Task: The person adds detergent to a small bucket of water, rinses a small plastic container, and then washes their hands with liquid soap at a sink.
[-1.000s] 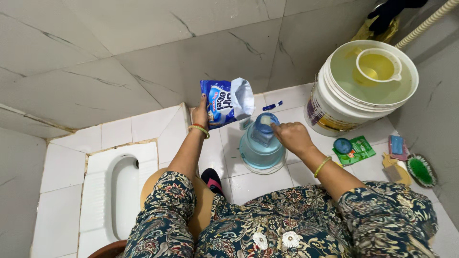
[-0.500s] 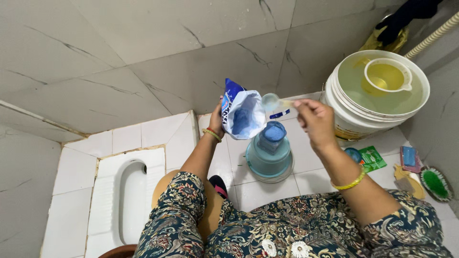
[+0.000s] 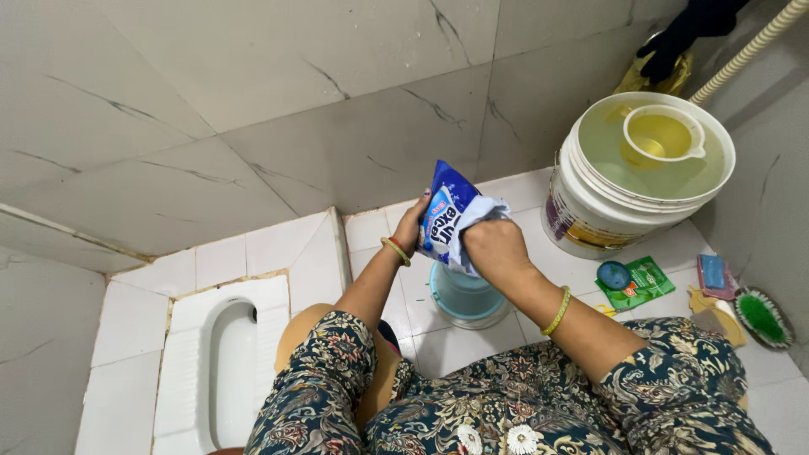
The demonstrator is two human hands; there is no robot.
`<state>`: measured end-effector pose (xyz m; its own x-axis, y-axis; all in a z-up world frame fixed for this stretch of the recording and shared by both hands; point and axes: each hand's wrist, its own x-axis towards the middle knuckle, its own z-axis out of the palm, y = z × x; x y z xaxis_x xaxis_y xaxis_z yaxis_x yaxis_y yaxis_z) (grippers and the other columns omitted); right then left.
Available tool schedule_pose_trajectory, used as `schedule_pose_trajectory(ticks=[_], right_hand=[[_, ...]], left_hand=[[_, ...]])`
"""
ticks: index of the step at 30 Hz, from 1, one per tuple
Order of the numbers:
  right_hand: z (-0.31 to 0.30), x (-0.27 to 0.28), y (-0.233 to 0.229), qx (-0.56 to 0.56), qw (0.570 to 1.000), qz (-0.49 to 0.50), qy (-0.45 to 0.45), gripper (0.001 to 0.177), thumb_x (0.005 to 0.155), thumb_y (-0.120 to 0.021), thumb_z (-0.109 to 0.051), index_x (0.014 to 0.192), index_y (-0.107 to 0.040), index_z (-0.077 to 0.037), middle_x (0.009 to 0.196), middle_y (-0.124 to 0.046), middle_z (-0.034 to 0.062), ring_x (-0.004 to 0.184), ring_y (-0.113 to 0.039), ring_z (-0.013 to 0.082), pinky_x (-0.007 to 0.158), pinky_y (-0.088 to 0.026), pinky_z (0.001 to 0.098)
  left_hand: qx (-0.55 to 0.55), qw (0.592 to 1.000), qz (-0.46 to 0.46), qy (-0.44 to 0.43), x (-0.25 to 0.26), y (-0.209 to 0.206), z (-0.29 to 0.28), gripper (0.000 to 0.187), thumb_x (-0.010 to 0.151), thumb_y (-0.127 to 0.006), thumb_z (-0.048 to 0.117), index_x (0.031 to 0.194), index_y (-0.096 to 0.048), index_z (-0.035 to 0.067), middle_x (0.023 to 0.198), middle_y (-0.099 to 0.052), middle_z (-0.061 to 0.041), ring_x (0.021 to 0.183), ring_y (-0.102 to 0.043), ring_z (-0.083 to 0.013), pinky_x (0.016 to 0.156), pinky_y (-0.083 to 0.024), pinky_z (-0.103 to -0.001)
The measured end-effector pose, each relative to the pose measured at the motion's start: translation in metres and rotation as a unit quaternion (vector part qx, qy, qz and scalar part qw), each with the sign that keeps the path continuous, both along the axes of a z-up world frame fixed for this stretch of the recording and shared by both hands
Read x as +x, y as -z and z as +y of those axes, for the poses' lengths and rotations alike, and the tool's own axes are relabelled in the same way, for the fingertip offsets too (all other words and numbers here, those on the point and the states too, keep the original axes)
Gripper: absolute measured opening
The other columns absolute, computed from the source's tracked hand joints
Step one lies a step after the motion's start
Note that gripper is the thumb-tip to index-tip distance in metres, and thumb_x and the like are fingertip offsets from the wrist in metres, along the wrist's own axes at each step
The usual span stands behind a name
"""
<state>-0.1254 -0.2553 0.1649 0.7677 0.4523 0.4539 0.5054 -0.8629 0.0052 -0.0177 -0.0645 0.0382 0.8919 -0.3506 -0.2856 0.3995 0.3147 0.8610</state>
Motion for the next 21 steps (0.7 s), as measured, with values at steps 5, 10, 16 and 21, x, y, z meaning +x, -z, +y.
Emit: schedule_pose_trajectory(ticks=[5,10,16,21], right_hand=[[-0.003,0.007,-0.002,0.049,0.996,0.071,-0.002,0.008,0.074,-0.069,-0.014,0.069,-0.073,-0.008,0.067,-0.07,0.0159,0.058,-0.069,0.0328,0.056,-0.056,0.044],[0.0,0.007,-0.009,0.126,0.981,0.142,-0.031,0.011,0.076,-0.068,-0.013,0.078,-0.074,-0.004,0.077,-0.071,0.0202,0.069,-0.069,0.0395,0.065,-0.055,0.0497],[-0.016,0.032,0.028,0.109,0.953,0.282,0.005,0.014,0.08,-0.069,-0.015,0.084,-0.076,-0.004,0.082,-0.072,0.021,0.075,-0.069,0.0395,0.071,-0.055,0.0498],[-0.034,0.047,0.063,0.361,0.792,0.493,0.001,0.016,0.088,-0.065,-0.01,0.085,-0.076,0.001,0.065,-0.07,0.0075,0.057,-0.063,0.017,0.054,-0.05,0.0332]], left_hand=[[-0.015,1.0,0.0,0.016,-0.004,-0.007,-0.002,0.064,0.101,-0.051,0.057,0.13,-0.063,0.001,0.11,-0.075,-0.01,0.091,-0.073,-0.0146,0.083,-0.06,-0.03],[-0.011,1.0,-0.009,0.018,0.0,0.002,-0.001,0.065,0.1,-0.052,0.056,0.129,-0.064,0.0,0.109,-0.076,-0.01,0.089,-0.075,-0.0132,0.081,-0.061,-0.027],[0.068,0.997,0.03,0.027,0.004,0.013,0.003,0.067,0.098,-0.058,0.055,0.114,-0.07,-0.009,0.099,-0.077,-0.015,0.081,-0.074,-0.0177,0.075,-0.061,-0.031],[0.144,0.988,0.063,-0.006,0.005,0.022,0.013,0.071,0.09,-0.069,0.054,0.109,-0.07,-0.015,0.095,-0.077,-0.018,0.073,-0.075,-0.0204,0.068,-0.062,-0.034]])
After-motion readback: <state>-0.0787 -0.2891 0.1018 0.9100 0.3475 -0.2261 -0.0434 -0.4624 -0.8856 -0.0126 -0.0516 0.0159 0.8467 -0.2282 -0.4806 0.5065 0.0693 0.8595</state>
